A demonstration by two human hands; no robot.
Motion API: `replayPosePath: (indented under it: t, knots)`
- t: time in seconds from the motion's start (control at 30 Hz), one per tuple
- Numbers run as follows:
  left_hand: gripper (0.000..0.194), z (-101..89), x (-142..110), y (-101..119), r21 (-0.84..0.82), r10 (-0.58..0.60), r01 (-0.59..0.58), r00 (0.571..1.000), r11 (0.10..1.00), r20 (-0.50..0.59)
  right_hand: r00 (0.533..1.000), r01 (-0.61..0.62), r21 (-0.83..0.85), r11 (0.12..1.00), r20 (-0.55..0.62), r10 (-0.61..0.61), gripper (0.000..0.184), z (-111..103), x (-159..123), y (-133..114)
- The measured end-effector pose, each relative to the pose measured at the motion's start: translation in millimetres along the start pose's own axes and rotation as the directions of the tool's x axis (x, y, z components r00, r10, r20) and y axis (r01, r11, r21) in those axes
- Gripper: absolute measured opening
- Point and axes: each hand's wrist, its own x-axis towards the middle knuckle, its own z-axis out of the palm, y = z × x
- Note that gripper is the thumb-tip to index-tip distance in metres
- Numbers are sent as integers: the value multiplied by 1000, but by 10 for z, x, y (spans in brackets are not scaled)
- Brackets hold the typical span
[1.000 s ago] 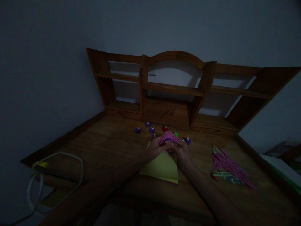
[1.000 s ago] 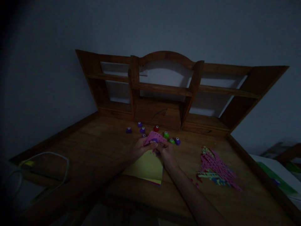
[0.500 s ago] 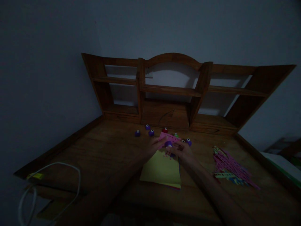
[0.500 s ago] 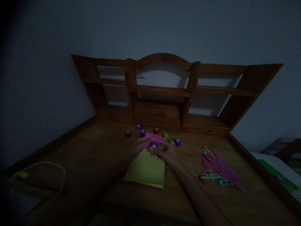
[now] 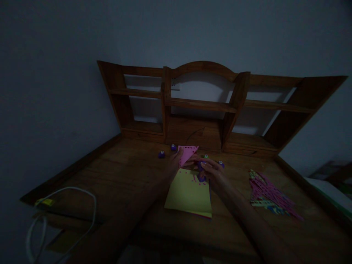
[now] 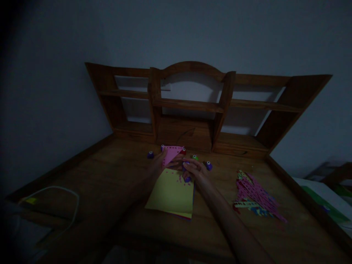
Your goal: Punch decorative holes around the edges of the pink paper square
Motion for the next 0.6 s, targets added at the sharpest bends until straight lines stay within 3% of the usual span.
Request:
replayPosePath:
  t: [0.2, 0.37, 0.5, 0.6]
  knots:
    - [50, -113, 73, -87, 47, 33, -33, 999, 998, -13, 974, 110, 1, 994, -202, -107, 32, -58, 26, -1]
    - [46, -195, 75, -119, 226, 103, -116, 992, 967, 66, 915, 123, -177, 977, -362, -180, 38, -157, 47, 8]
    - [49, -190, 67, -108, 239, 140, -162, 984, 957, 106, 925, 48, -412, 910, -325, -196, 41, -305, 82, 37]
    - [50, -162, 68, -98, 211, 149, -173, 981, 962, 127, 915, 21, -657, 754, -292, -280, 41, -377, 85, 18]
